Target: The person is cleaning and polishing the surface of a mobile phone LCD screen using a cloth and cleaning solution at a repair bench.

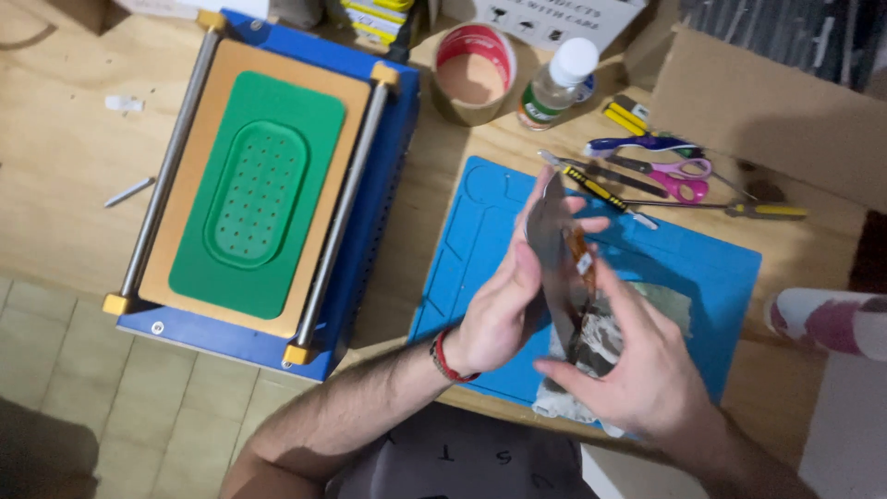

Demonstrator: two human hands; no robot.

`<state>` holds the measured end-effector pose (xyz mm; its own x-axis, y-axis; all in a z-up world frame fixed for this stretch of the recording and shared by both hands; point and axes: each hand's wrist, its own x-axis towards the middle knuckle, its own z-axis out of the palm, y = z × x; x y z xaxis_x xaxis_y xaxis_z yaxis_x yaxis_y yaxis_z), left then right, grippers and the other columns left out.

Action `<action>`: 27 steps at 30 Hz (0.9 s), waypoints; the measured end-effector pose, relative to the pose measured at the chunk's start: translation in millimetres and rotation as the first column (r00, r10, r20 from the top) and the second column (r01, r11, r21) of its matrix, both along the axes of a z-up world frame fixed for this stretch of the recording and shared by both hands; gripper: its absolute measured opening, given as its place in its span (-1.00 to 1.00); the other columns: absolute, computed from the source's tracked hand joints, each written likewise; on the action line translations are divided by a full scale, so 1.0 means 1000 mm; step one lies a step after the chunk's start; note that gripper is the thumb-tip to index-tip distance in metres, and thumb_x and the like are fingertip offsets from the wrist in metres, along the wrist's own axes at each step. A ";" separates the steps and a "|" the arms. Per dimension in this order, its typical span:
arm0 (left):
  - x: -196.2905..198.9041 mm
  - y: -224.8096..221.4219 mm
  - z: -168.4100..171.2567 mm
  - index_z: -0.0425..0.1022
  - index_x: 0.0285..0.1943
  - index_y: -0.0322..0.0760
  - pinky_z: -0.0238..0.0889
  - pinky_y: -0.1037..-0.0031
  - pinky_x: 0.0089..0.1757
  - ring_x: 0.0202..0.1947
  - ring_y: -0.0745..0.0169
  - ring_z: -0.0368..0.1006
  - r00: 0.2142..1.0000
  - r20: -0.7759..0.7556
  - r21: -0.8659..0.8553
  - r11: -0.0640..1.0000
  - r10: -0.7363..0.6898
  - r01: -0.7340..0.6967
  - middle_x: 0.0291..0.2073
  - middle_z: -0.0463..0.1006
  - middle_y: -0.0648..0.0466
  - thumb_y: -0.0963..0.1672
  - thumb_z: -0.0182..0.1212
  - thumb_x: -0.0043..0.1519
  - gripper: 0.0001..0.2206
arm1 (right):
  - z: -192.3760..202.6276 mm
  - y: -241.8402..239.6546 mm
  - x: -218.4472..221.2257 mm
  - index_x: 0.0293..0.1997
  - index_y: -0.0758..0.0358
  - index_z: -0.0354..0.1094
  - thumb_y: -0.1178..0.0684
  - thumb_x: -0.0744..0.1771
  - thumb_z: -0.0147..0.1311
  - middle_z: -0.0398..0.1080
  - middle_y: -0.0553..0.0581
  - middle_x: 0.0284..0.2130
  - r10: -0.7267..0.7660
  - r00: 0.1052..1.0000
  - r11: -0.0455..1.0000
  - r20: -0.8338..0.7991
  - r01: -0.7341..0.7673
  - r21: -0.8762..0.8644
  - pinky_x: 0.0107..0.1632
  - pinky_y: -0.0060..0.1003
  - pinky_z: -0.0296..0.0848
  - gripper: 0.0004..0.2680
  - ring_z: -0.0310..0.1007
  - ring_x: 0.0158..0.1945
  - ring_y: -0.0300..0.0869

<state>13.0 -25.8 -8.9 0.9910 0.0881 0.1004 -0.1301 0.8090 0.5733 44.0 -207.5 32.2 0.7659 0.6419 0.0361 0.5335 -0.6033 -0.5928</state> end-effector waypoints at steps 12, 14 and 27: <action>0.011 -0.014 -0.026 0.42 0.33 -0.40 0.19 0.40 -0.14 -0.11 0.25 0.32 0.991 -0.016 0.087 0.987 -0.132 0.133 -0.06 0.41 -0.01 0.20 -0.31 0.58 -0.35 | -0.025 -0.033 0.015 0.43 0.61 0.25 0.25 0.40 0.09 0.47 0.64 0.27 0.530 0.288 0.645 -0.798 0.474 0.599 0.15 0.42 0.60 -0.61 0.60 0.20 0.49; 0.003 -0.018 -0.036 0.54 0.05 -0.39 0.15 0.61 -0.71 -0.58 0.39 0.19 0.952 -0.039 -0.043 0.953 -0.302 0.301 -0.48 0.33 0.04 0.29 -0.45 0.55 -0.21 | -0.045 -0.032 0.004 0.38 0.61 0.33 0.33 0.39 0.06 0.49 0.71 0.22 0.576 0.362 0.581 -0.733 0.450 0.678 0.16 0.48 0.55 -0.66 0.55 0.21 0.48; 0.009 -0.006 0.018 0.24 0.66 -0.58 0.36 0.16 0.33 0.20 -0.01 0.59 0.990 0.007 -0.095 0.985 -0.143 0.143 0.13 0.65 -0.27 0.30 -0.64 0.54 -0.04 | -0.026 -0.036 0.050 -0.29 0.27 0.55 -0.17 0.53 -0.31 0.47 0.00 -0.36 0.047 0.922 0.884 -0.384 0.141 0.446 -0.02 -0.26 0.30 -0.55 0.27 -0.23 -0.26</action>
